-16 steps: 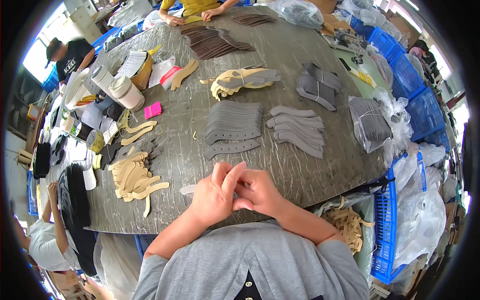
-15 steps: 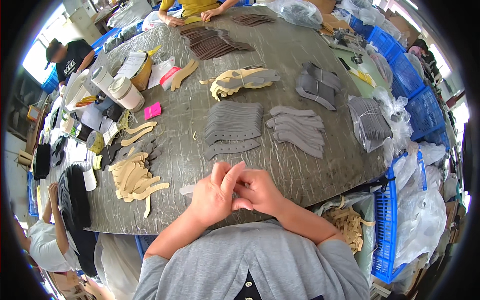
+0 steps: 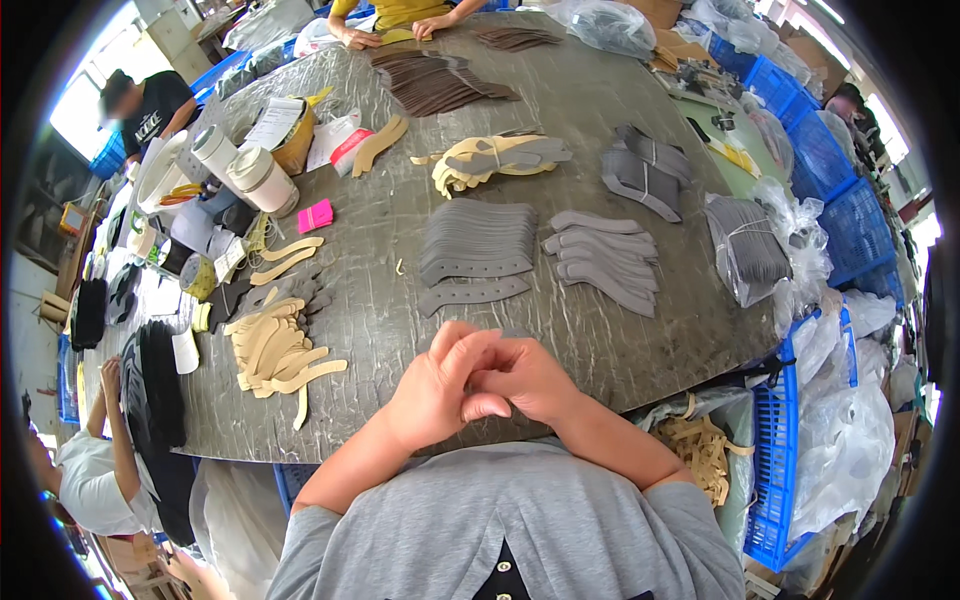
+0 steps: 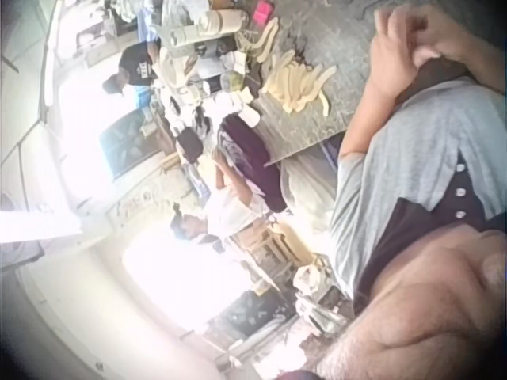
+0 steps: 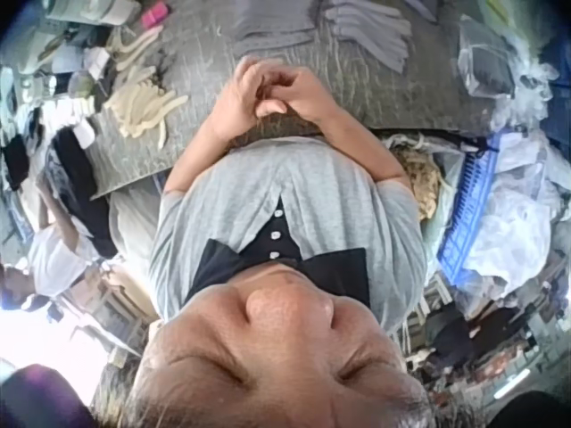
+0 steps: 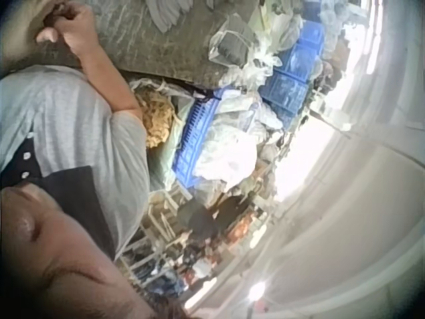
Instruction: The person assembles shoe components by hand at a workbench. They pick up a beige insole and a grey sole piece, align them, and press them together, then place the assembled unit on the table. This process is repeated with multiple pairs of components throughout the clip.
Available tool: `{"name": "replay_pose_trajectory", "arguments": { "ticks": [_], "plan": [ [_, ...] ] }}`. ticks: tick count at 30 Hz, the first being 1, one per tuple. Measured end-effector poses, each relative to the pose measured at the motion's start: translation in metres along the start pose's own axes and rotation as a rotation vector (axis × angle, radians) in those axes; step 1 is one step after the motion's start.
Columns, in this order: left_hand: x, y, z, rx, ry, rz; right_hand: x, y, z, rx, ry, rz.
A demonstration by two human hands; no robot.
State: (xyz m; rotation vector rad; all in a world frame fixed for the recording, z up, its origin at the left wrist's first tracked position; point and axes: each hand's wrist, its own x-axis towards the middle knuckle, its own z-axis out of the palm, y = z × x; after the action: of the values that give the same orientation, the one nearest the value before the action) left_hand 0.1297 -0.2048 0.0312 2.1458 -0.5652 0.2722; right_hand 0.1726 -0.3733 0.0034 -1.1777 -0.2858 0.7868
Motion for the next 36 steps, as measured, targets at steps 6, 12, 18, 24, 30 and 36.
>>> {"name": "replay_pose_trajectory", "arguments": {
  "ticks": [6,12,18,24,30,36],
  "plan": [
    [0.013,-0.013,-0.031,0.07,0.06,-0.142,0.008,-0.001,-0.013,0.376,-0.079,-0.273],
    [0.023,-0.004,-0.03,0.12,0.012,0.172,0.01,0.005,-0.012,0.366,-0.058,-0.108],
    [-0.018,-0.038,-0.059,-0.268,0.18,-0.55,-0.006,-0.025,-0.111,0.668,0.282,-0.44],
    [-0.035,-0.067,-0.053,-0.677,0.15,-0.883,-0.013,0.0,-0.089,-0.225,0.251,-0.048],
    [-0.028,-0.073,-0.036,-0.594,0.133,-0.962,0.003,0.021,-0.075,0.049,0.251,0.01],
    [-0.022,-0.081,-0.018,0.012,0.008,-0.888,0.021,0.043,-0.077,-0.501,0.492,-0.139]
  ]
}}
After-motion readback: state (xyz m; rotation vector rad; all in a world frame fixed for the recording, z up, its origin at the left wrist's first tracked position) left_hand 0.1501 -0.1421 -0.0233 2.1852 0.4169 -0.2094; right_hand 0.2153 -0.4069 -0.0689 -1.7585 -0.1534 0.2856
